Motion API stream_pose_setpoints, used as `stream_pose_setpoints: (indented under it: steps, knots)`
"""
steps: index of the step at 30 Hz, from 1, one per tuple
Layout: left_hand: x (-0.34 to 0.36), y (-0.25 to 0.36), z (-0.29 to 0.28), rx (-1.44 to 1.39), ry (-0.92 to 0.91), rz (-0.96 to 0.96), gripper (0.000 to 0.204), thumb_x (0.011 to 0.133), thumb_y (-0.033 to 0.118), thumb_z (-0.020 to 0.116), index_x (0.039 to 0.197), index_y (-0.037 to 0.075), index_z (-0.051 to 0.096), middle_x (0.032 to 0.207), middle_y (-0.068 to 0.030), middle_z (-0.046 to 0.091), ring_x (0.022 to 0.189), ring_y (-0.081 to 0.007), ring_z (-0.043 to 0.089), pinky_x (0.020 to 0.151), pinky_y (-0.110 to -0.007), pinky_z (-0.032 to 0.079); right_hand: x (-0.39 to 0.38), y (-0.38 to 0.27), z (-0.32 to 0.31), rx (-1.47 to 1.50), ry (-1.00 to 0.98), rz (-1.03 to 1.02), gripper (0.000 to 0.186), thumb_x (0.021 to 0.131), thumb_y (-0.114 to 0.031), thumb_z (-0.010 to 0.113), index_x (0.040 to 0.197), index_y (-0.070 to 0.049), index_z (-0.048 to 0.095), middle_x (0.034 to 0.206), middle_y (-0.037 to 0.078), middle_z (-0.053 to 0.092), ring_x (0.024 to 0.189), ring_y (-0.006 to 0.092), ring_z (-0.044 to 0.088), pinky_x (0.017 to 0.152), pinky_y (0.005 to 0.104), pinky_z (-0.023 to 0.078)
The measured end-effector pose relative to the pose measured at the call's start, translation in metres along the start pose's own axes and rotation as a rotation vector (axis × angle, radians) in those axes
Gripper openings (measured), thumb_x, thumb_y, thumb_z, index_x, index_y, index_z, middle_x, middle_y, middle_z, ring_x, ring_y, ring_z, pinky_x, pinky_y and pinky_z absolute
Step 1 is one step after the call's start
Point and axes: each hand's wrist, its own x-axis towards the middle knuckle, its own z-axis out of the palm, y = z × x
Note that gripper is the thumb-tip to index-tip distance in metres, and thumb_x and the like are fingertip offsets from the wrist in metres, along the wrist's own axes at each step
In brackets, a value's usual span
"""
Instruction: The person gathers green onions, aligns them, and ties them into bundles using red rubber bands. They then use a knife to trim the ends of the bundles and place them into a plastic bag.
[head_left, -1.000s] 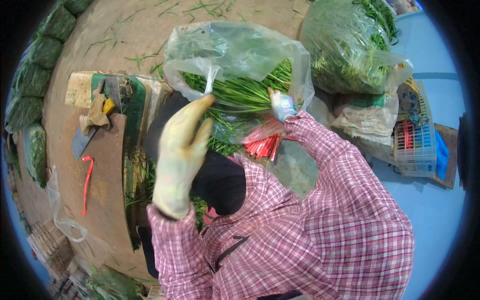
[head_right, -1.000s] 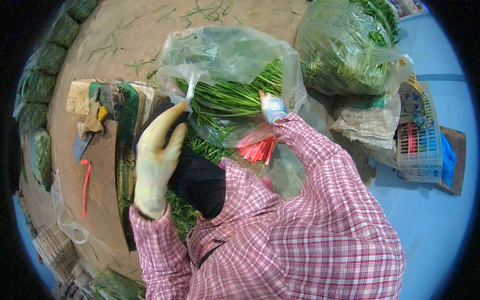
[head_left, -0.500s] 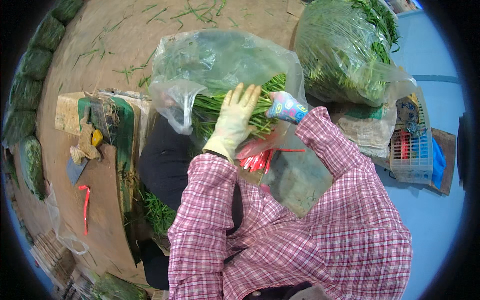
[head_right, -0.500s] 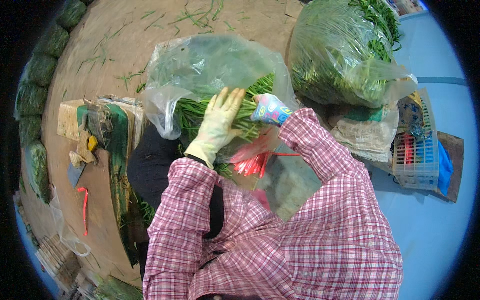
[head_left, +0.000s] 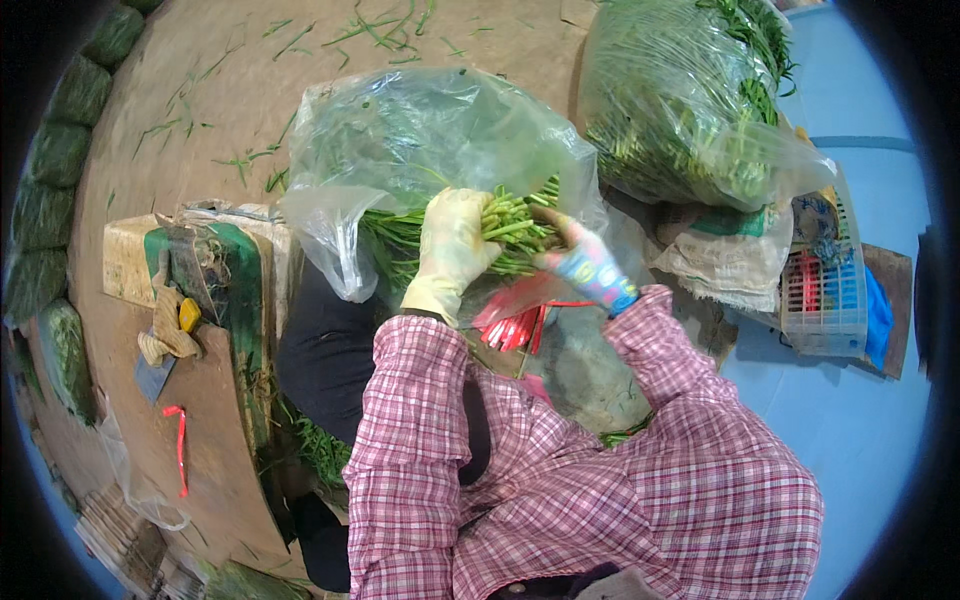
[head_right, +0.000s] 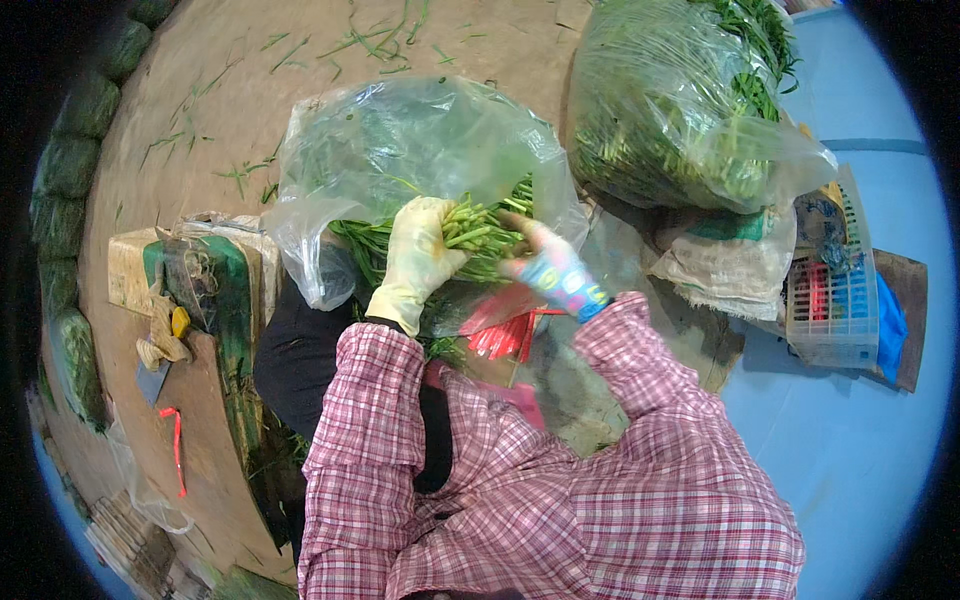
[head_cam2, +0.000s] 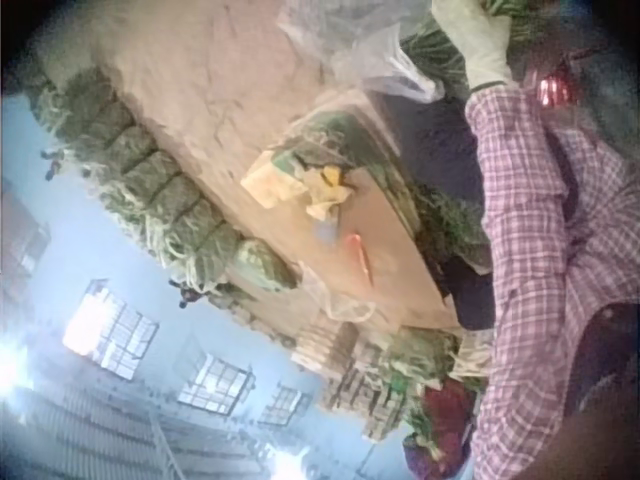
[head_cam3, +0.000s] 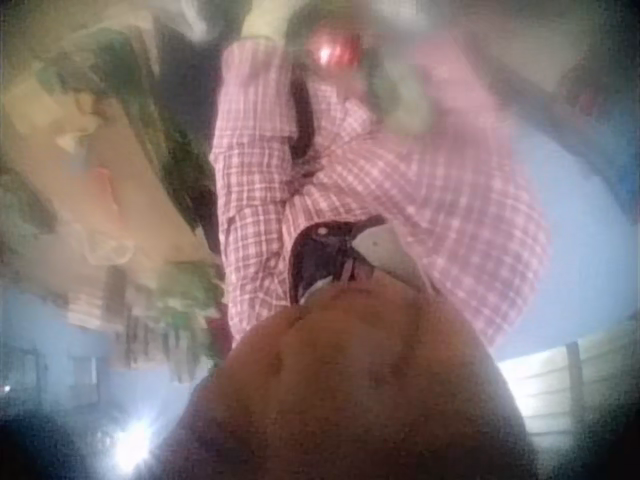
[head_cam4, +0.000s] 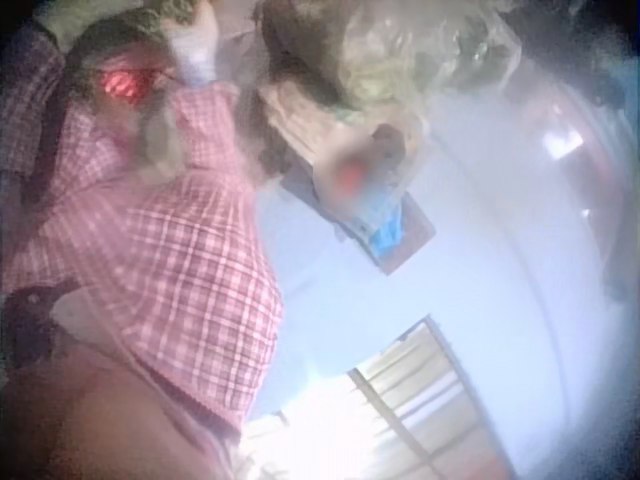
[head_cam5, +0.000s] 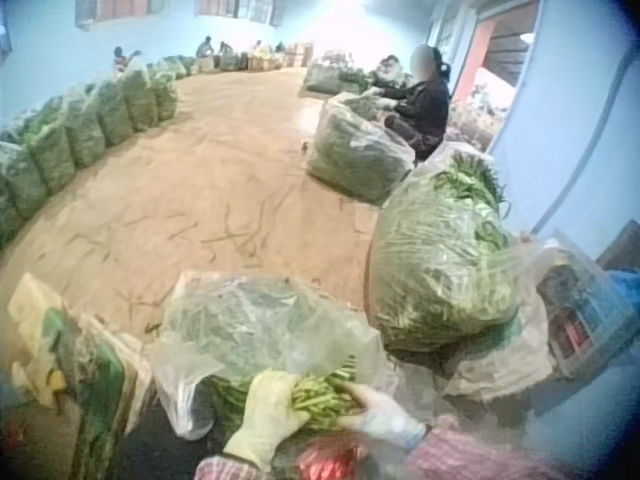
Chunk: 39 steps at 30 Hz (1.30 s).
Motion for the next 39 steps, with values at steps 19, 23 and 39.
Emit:
stream_pose_setpoints:
  steps: [19, 23, 39]
  knots:
    - [-0.006, 0.007, -0.023, -0.246, 0.040, -0.002, 0.038, 0.068, 0.001, 0.075, 0.105, 0.009, 0.069, 0.103, -0.0049, 0.071, 0.095, -0.0205, 0.067, 0.108, -0.040, 0.039, 0.042, 0.041, 0.034, -1.033, 0.246, -0.332, 0.081, 0.071, -0.017, 0.078, 0.140, -0.001, 0.040, 0.139, 0.023, 0.046, 0.125, 0.0422, 0.047, 0.103, 0.0465, 0.043]
    - [0.000, 0.022, -0.053, -0.570, 0.358, 0.060, 0.035, 0.075, -0.012, 0.068, 0.107, 0.003, 0.067, 0.119, -0.0119, 0.065, 0.112, -0.0219, 0.061, 0.102, -0.033, 0.044, 0.061, 0.107, 0.035, -1.065, 0.049, -0.129, 0.089, 0.071, -0.021, 0.079, 0.145, -0.005, 0.032, 0.152, 0.021, 0.031, 0.139, 0.0377, 0.032, 0.115, 0.0468, 0.029]
    - [-0.050, 0.090, -0.168, -1.885, 0.242, -0.273, 0.058, 0.093, 0.049, 0.059, 0.137, 0.014, 0.045, 0.115, -0.0055, 0.060, 0.104, -0.0194, 0.061, 0.089, -0.037, 0.053, 0.015, -0.220, 0.105, -0.175, -0.311, -0.734, 0.082, 0.063, -0.027, 0.085, 0.134, -0.004, 0.052, 0.123, 0.020, 0.062, 0.113, 0.0247, 0.061, 0.095, 0.0359, 0.048]
